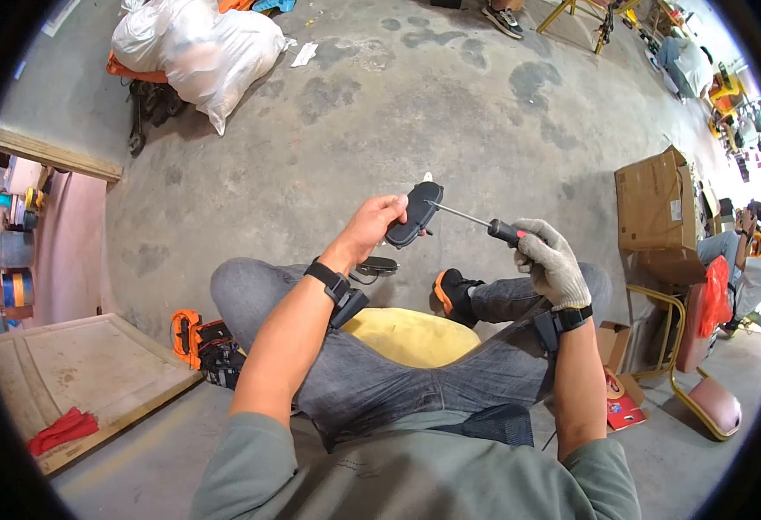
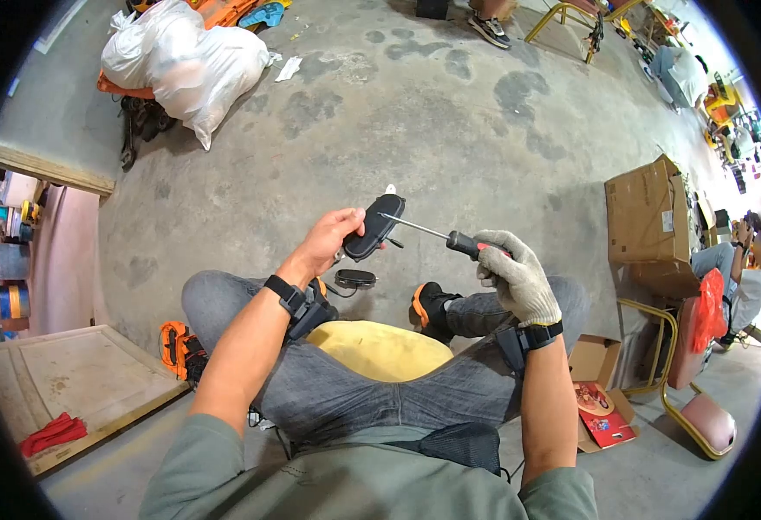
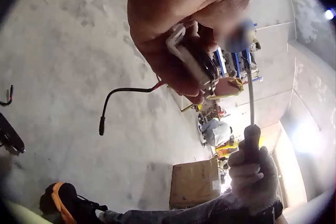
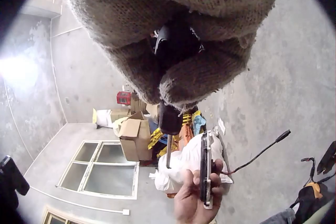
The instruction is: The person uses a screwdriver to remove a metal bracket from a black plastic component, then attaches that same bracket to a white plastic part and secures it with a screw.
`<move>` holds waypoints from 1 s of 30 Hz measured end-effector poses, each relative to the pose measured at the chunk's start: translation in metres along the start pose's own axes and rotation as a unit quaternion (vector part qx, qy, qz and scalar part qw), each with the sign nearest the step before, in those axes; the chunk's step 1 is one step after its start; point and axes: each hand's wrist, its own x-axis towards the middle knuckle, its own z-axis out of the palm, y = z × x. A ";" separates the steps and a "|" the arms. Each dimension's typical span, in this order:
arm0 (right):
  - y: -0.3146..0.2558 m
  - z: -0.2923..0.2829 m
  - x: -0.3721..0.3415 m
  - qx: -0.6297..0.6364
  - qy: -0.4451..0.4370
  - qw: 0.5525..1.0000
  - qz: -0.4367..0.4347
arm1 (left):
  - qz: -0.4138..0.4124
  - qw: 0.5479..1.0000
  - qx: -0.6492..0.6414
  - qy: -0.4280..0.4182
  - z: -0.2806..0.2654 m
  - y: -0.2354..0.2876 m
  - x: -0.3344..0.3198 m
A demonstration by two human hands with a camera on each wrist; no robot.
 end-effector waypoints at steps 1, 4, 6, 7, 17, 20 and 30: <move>0.000 0.000 0.000 0.005 -0.002 1.000 0.003 | 0.000 1.000 0.001 -0.001 0.000 0.000 0.001; 0.000 -0.002 0.000 0.010 -0.006 1.000 0.005 | -0.001 1.000 -0.020 -0.002 0.001 -0.004 0.002; 0.000 -0.002 0.000 0.011 -0.007 1.000 0.007 | 0.006 1.000 0.002 0.003 0.000 -0.007 0.005; -0.001 -0.002 0.000 0.010 -0.007 1.000 0.006 | 0.000 1.000 0.002 0.001 0.000 -0.008 0.007; 0.003 -0.006 0.002 0.011 -0.004 1.000 0.000 | -0.019 0.999 0.022 0.042 -0.007 -0.023 0.028; 0.002 -0.006 0.001 0.008 -0.003 1.000 0.005 | -0.002 1.000 -0.007 0.031 0.002 -0.011 0.022; 0.003 -0.007 0.001 0.010 -0.004 1.000 -0.004 | -0.005 0.992 -0.124 -0.014 -0.003 0.011 0.018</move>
